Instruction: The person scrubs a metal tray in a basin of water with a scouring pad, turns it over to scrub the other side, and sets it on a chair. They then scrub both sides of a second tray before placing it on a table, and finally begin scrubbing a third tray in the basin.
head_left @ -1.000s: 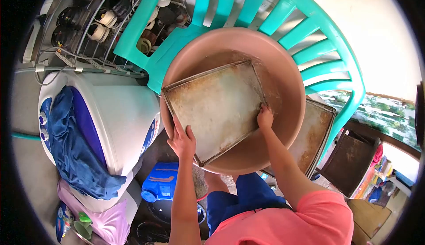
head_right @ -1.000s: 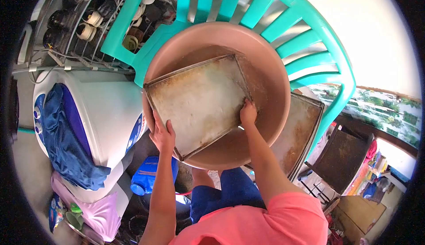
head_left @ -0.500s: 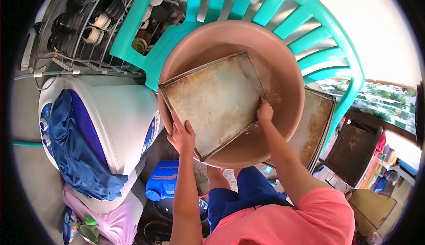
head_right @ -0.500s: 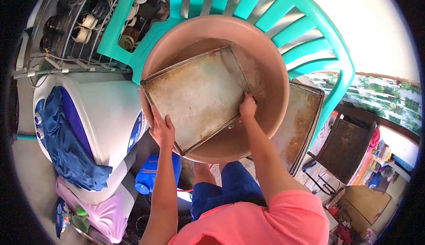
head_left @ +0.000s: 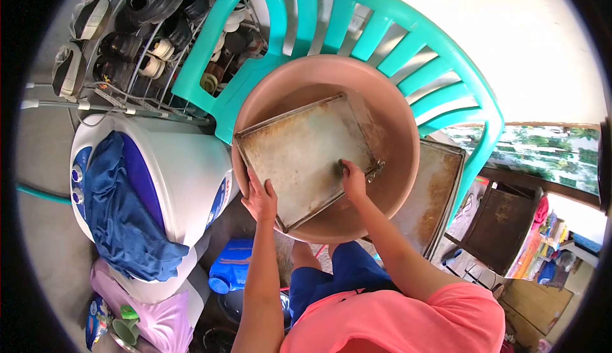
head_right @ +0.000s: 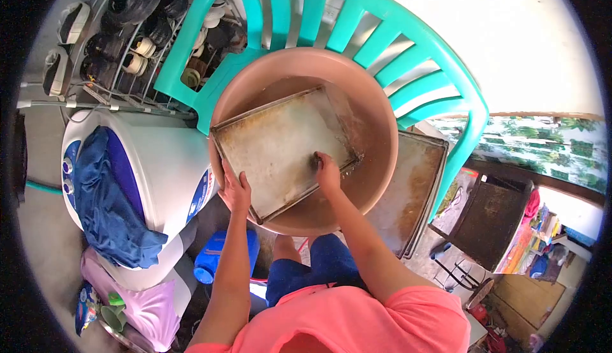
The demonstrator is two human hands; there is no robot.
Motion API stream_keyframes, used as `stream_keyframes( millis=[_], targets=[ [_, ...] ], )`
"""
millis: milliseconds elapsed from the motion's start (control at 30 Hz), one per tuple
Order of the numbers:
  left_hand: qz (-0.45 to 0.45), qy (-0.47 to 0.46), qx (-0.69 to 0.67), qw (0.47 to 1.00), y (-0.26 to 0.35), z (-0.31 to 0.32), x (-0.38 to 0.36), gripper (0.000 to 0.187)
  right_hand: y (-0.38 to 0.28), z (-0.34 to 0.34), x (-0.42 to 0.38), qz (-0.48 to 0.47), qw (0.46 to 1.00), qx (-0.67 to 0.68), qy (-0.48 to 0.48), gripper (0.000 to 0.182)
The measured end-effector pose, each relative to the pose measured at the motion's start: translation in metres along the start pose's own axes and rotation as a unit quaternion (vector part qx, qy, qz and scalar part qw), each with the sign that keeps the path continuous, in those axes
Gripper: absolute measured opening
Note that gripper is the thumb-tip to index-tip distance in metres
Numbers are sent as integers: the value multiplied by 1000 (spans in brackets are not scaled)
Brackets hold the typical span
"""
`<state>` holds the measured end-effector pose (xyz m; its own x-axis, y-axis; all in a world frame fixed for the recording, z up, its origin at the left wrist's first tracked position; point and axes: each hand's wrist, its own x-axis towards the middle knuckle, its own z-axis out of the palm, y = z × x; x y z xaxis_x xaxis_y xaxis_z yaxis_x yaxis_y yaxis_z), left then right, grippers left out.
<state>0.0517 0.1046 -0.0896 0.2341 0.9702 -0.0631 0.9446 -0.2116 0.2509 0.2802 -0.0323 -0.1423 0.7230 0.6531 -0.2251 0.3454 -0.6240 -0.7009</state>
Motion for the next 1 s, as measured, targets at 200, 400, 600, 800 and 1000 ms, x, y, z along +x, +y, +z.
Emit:
stream_keyframes(
  millis=[200,400,600,800,1000],
  targets=[
    [-11,24,-36,999,-4,4,-2,76,58,6,51,124,991,45,1,29],
    [-50,109,-100,988,-4,0,3,100,44,-27,81,333,826,452,-49,37],
    [-157,32,-173,972,-4,-7,20,118,34,-65,94,293,802,503,-135,40],
    [-229,-8,-172,958,-6,-7,30,120,24,-94,101,58,988,-88,-111,42],
    [-288,-55,-181,939,-12,-7,42,118,27,-136,109,-32,948,-308,73,35]
  ],
)
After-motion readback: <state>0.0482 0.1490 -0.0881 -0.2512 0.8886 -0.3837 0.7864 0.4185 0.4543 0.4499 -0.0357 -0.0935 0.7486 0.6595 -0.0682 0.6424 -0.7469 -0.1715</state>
